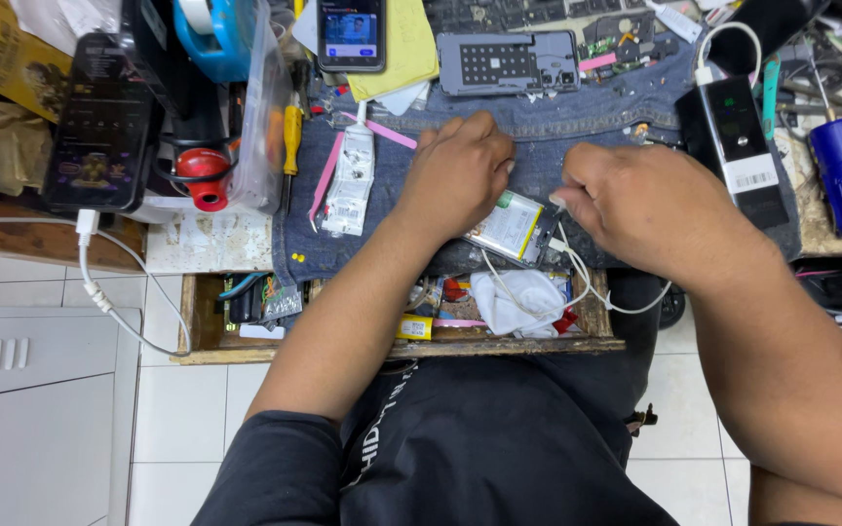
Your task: The person applies adhesive from a bottle to the edges of a mobile phone frame, aligns and presses a component into the frame, and then uses a screwdriver to tighten screws on the device internal structure.
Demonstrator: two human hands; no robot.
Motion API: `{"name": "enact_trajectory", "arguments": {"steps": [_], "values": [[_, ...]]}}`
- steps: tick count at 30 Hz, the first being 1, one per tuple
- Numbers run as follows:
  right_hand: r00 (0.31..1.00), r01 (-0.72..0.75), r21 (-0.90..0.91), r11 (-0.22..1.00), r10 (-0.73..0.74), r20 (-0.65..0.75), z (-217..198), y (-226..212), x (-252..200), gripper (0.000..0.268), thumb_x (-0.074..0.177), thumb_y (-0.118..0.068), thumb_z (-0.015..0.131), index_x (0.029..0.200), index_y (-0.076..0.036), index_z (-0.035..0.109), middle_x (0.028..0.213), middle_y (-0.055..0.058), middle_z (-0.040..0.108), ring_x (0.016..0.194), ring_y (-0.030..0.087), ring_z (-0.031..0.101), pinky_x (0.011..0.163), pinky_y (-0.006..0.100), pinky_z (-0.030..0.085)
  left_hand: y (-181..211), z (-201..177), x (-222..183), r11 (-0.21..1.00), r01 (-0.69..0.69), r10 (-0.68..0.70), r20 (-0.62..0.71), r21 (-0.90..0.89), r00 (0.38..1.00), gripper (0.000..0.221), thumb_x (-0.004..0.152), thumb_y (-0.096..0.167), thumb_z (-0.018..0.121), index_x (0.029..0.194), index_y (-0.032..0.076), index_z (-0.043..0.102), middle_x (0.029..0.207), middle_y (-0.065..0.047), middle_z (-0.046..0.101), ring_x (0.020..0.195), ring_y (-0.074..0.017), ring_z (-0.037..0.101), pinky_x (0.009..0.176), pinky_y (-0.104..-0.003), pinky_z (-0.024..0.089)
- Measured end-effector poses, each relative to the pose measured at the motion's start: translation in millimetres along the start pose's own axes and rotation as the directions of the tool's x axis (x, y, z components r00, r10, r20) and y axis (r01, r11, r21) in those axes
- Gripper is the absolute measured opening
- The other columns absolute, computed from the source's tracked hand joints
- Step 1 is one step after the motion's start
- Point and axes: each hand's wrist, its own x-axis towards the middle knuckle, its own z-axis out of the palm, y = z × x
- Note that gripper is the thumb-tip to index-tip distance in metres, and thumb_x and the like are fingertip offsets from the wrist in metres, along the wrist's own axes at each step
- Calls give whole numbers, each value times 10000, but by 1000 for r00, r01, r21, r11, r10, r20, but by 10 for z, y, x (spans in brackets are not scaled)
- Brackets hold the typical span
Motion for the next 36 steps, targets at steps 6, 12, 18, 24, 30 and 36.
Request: {"name": "enact_trajectory", "arguments": {"steps": [6, 12, 18, 24, 30, 36], "values": [[987, 157, 182, 971, -159, 0, -107, 29, 68, 260, 821, -219, 700, 985, -21, 659, 885, 203, 719, 825, 425, 692, 704, 506, 544, -55, -16, -211, 999, 46, -46, -47, 8, 998, 190, 882, 184, 669, 1057, 122, 715, 1093, -87, 628, 1075, -315, 599, 892, -531, 464], [998, 28, 95, 995, -23, -56, -89, -55, 18, 225, 904, -218, 664, 1044, -43, 689, 932, 194, 744, 861, 412, 708, 747, 500, 555, 57, -13, -413, 998, -24, 22, 32, 56, 999, 303, 877, 221, 656, 1152, 99, 690, 1204, -95, 644, 1238, -314, 556, 1114, -726, 287], [883, -387, -219, 896, 429, 192, -87, -98, 6, 323, 1013, -430, 663, 1120, -127, 693, 899, 198, 747, 889, 396, 713, 793, 490, 567, 35, -14, -423, 999, -26, 24, 61, 28, 998, 334, 878, 225, 652, 1183, 93, 685, 1248, -98, 628, 1284, -315, 522, 1136, -732, 246], [999, 45, 220, 975, -50, 15, -137, 59, 3, 281, 814, -170, 710, 1056, -38, 657, 930, 181, 734, 866, 389, 715, 732, 476, 564, 100, 1, -377, 999, -34, 36, 125, -22, 992, 310, 886, 218, 659, 1176, 114, 688, 1233, -80, 632, 1283, -310, 524, 1147, -736, 231], [995, 98, 217, 971, -100, 1, -160, 15, 86, 277, 824, -171, 696, 1062, -42, 640, 956, 191, 733, 883, 414, 712, 745, 483, 561, 169, 89, -129, 954, -85, 153, 223, -287, 963, 297, 926, 206, 638, 1209, 123, 670, 1240, -71, 642, 1260, -298, 581, 1154, -686, 283], [992, -82, 175, 981, 63, 111, -119, 27, 83, 208, 896, -207, 683, 1049, -72, 647, 927, 170, 752, 871, 416, 716, 729, 512, 551, 160, 141, 49, 954, -66, 168, 337, -293, 927, 273, 926, 234, 645, 1171, 117, 672, 1188, -70, 646, 1251, -297, 595, 1147, -670, 317]]}}
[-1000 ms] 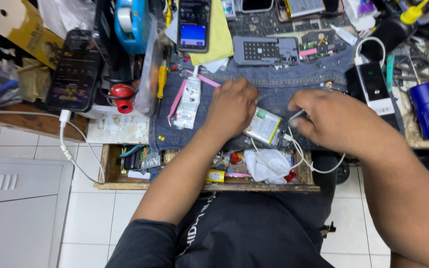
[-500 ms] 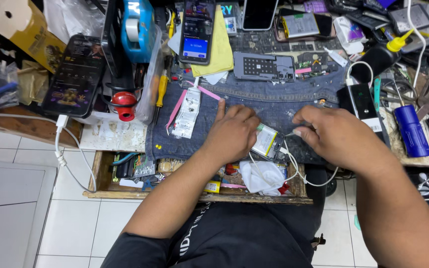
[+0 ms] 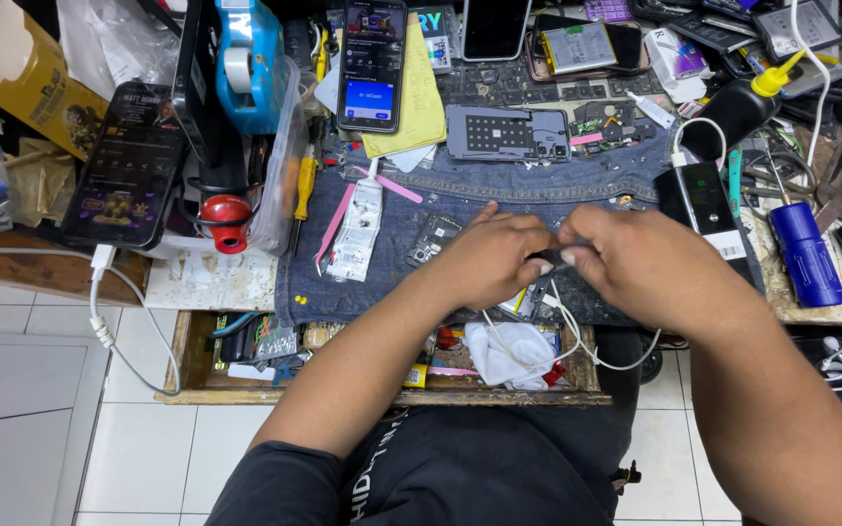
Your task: The person applies adhesive from a bottle to the edges of a mobile phone frame, aligns and presses a component into the frame, and then uses a screwdriver to tighten screws on the device internal structure.
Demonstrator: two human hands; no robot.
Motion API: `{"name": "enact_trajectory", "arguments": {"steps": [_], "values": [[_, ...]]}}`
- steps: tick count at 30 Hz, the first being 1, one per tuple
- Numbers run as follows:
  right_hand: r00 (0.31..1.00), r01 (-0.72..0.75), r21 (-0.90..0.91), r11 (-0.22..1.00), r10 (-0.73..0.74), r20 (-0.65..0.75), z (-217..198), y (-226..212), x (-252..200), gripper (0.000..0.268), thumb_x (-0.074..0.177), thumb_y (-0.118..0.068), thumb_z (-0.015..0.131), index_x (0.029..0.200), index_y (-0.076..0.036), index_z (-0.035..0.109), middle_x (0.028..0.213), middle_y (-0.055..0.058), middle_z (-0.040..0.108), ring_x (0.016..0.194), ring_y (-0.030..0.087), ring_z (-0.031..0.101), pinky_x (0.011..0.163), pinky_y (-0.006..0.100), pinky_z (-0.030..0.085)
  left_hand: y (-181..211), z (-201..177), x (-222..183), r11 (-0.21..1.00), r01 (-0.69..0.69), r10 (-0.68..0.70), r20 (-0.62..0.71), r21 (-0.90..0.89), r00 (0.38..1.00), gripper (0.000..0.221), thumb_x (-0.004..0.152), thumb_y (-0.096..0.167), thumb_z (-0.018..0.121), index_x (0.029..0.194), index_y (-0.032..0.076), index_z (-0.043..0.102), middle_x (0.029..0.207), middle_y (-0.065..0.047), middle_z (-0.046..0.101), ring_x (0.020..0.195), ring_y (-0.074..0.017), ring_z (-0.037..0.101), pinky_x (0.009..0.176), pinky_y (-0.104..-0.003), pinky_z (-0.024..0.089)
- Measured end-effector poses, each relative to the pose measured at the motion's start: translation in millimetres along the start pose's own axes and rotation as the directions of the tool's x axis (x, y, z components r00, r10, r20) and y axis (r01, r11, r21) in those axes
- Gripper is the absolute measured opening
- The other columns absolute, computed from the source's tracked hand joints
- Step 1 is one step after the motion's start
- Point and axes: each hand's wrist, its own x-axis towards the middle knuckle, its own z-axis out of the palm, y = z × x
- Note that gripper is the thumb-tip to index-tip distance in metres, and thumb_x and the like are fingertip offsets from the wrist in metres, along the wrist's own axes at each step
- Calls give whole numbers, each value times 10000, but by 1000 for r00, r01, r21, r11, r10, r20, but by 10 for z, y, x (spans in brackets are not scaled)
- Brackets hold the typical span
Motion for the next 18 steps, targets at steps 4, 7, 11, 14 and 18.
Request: {"name": "enact_trajectory", "arguments": {"steps": [4, 7, 11, 14, 18], "values": [[999, 42, -32, 999, -42, -2, -27, 33, -10, 245, 852, -175, 641, 1075, -75, 640, 915, 190, 734, 876, 413, 714, 743, 496, 559, -31, 31, 25, 995, -50, 48, -21, -89, 999, 300, 893, 245, 664, 1170, 128, 678, 1185, -63, 651, 1235, -298, 587, 1106, -719, 272], [990, -125, -131, 983, 131, 42, 1, 17, -12, 239, 948, -274, 657, 1107, -96, 650, 852, 184, 737, 828, 420, 714, 720, 511, 553, -36, 63, 55, 998, -38, 39, 19, -59, 999, 242, 937, 224, 648, 1157, 131, 681, 1189, -59, 654, 1257, -298, 583, 1138, -727, 263], [1000, 7, 18, 1000, -7, 4, -52, 56, 5, 295, 854, -242, 682, 1072, -48, 641, 779, 173, 720, 720, 416, 718, 620, 500, 560, -33, 50, 63, 998, -21, 22, 16, -54, 1000, 306, 882, 121, 638, 1185, 130, 679, 1197, -59, 655, 1259, -303, 585, 1155, -702, 264], [991, -125, -63, 990, 127, 33, -11, 20, -12, 256, 904, -285, 676, 1054, -78, 661, 738, 170, 722, 712, 420, 711, 631, 509, 554, 10, 40, 40, 1000, -6, 5, -13, -20, 1000, 414, 799, 56, 633, 1203, 130, 678, 1204, -58, 650, 1241, -304, 587, 1154, -673, 276], [935, 328, 76, 942, -312, -169, -54, 55, -25, 201, 871, -131, 629, 1060, -68, 605, 919, 174, 709, 821, 398, 706, 678, 459, 560, 68, 24, -20, 1000, 25, -24, -27, 17, 999, 416, 788, 63, 653, 1197, 128, 691, 1207, -69, 644, 1223, -316, 582, 1165, -639, 299]]}}
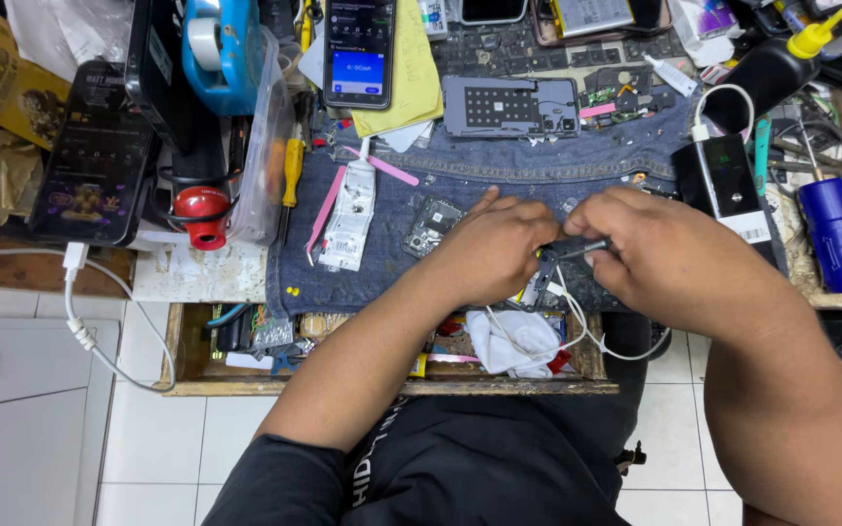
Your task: The person applies adhesive from a bottle to the edges of a mobile phone frame, aligns and presses a component into the frame, and then uses a screwdriver to tighten screws on the device internal structure.
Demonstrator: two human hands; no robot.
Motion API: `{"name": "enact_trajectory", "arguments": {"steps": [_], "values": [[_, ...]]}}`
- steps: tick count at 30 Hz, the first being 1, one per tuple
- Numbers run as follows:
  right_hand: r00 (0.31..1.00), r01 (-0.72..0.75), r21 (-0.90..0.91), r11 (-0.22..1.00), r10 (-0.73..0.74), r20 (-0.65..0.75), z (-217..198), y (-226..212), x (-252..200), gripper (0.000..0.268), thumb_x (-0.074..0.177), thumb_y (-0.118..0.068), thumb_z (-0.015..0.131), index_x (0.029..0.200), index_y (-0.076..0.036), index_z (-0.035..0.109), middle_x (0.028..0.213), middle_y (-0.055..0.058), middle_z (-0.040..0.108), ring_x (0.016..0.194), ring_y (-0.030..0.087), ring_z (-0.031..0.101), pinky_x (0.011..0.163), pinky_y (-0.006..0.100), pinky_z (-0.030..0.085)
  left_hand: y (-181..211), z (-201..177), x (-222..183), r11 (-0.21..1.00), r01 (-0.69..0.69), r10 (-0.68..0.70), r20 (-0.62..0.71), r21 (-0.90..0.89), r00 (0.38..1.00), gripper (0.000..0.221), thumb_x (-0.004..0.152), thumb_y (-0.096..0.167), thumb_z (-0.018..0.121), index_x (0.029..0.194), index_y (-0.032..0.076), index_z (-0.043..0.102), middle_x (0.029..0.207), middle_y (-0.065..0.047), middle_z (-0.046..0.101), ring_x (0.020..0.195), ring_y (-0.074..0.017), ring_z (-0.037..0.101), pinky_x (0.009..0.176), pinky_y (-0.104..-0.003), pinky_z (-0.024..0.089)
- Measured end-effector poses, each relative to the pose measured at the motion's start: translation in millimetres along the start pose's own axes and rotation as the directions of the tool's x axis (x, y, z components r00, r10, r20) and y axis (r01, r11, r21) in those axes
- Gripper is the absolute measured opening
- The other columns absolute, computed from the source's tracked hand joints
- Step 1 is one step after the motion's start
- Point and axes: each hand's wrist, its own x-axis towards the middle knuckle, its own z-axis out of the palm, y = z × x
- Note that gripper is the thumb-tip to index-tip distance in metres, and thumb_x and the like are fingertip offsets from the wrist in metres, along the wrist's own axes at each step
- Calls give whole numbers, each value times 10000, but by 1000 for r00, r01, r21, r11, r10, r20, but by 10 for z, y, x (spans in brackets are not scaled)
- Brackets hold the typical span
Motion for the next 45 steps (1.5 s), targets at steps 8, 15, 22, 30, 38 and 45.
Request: {"name": "enact_trajectory", "arguments": {"steps": [8, 15, 22, 30, 38, 45], "values": [[962, -242, -126, 962, 255, 98, 56, 34, -35, 252, 867, -254, 647, 1055, -86, 658, 893, 162, 728, 776, 376, 714, 669, 474, 564, 40, -17, -56, 1000, 0, 0, 3, 31, 1000, 401, 797, 77, 650, 1191, 129, 707, 1211, -65, 650, 1216, -325, 570, 1162, -629, 306], [855, -403, -295, 866, 472, 217, 31, -27, 10, 239, 889, -257, 726, 1052, -89, 677, 913, 136, 735, 910, 356, 701, 787, 465, 550, 61, -26, -60, 999, 10, -11, 17, 37, 1000, 400, 810, 84, 640, 1201, 127, 709, 1210, -66, 657, 1224, -322, 568, 1169, -623, 312], [960, -253, -114, 961, 264, 92, 53, 70, -82, 247, 790, -119, 721, 1025, -53, 685, 991, 138, 730, 915, 350, 708, 768, 432, 567, 71, -47, -36, 999, 29, -30, 34, 47, 999, 385, 822, 102, 648, 1202, 130, 707, 1209, -69, 651, 1234, -319, 561, 1157, -662, 277], [968, -249, -79, 965, 251, 17, -17, 63, -128, 261, 828, -163, 750, 1040, -27, 682, 942, 136, 717, 778, 266, 732, 677, 375, 579, 94, -56, 64, 983, 75, -87, 70, 167, 994, 193, 927, 231, 642, 1084, 152, 721, 1127, -46, 664, 1199, -296, 585, 1163, -738, 224], [952, -298, -57, 953, 301, 50, 77, 24, -250, 180, 820, -175, 752, 904, -43, 663, 853, 107, 703, 729, 275, 713, 645, 390, 564, -194, -191, 18, 913, 111, -50, -164, 394, 985, 168, 877, 219, 630, 912, 134, 771, 1036, -59, 629, 1101, -297, 590, 1121, -764, 258], [969, -239, -62, 969, 241, 44, 157, 27, -236, 152, 824, -164, 731, 863, -49, 639, 819, 109, 683, 782, 338, 683, 671, 440, 537, -145, -142, -60, 919, 69, 14, -207, 387, 978, 171, 895, 186, 613, 959, 134, 762, 1093, -61, 617, 1137, -298, 581, 1130, -736, 289]]}}
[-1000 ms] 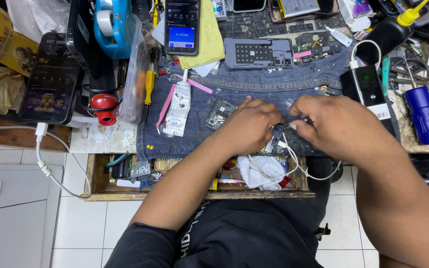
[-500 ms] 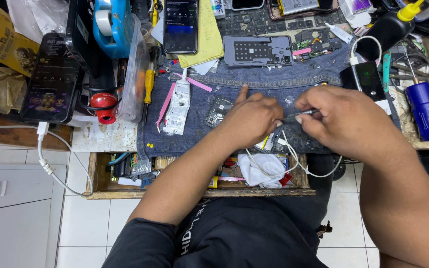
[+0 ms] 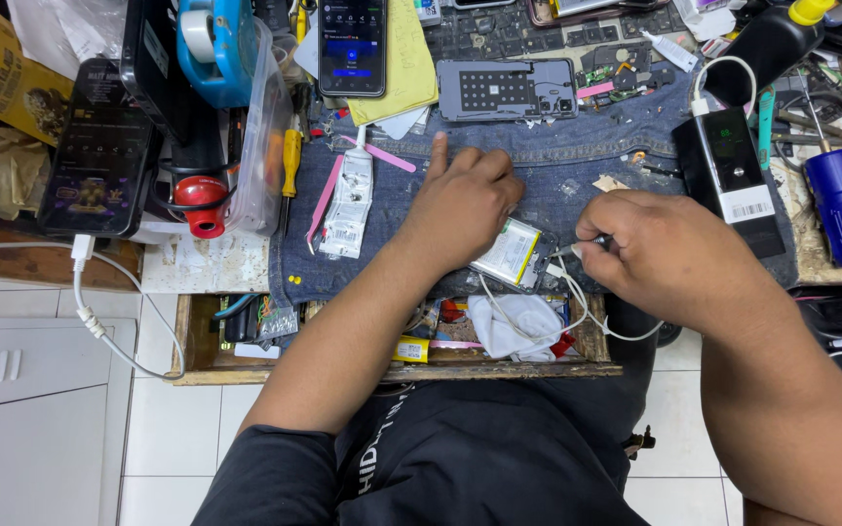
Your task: The person applies adhesive from a bottle to the edges of a mobile phone frame, aligns and presses a component into the frame, and then uses a screwdriver to tighten screws on the device internal structure.
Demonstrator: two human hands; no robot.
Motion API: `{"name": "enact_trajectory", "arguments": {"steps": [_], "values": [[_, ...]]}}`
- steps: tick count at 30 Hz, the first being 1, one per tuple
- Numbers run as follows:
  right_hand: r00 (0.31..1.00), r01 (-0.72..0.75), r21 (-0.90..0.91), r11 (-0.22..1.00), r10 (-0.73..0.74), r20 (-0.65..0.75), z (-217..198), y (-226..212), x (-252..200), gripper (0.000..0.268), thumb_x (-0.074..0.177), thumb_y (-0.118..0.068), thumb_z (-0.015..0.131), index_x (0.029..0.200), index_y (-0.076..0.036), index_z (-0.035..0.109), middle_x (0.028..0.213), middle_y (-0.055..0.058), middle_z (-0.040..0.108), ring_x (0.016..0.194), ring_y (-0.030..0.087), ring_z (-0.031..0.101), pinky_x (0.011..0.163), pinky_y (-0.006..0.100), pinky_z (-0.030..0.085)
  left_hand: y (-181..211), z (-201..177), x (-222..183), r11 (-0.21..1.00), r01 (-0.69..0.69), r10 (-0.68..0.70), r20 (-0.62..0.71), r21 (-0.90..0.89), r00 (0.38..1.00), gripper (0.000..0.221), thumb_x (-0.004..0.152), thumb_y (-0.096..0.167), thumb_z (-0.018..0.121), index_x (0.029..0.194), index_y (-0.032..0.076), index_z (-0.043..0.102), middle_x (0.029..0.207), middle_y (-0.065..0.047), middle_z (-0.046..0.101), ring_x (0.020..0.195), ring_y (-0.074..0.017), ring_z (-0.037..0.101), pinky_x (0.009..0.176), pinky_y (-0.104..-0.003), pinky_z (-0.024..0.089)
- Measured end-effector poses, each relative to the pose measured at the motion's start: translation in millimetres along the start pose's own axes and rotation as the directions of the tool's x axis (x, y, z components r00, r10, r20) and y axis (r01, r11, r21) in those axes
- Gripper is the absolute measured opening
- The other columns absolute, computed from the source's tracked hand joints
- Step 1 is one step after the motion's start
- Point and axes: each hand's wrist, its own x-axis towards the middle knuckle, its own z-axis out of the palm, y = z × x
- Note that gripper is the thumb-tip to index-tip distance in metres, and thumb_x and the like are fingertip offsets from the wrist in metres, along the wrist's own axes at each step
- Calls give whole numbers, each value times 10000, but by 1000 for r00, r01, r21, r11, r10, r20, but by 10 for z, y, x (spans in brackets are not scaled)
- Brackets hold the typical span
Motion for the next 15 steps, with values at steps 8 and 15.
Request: {"name": "enact_trajectory", "arguments": {"steps": [8, 15], "values": [[992, 114, -61, 992, -110, 65, -41, -123, 94, 122, 803, -118, 676, 897, -51, 636, 835, 122, 680, 825, 378, 681, 706, 476, 543, 130, 66, -118, 869, -144, 170, 12, -473, 985, 216, 905, 190, 690, 1112, 136, 721, 1150, -38, 627, 1183, -280, 589, 1166, -570, 347], [842, -198, -438, 877, 381, 382, -128, -441, 247, 263, 1039, -326, 600, 1183, -107, 575, 932, 144, 723, 915, 358, 710, 777, 467, 565, 107, 227, -111, 769, -214, 256, -17, -603, 966, 242, 927, 203, 718, 1161, 140, 713, 1193, -64, 643, 1194, -296, 589, 1134, -550, 359]]}}
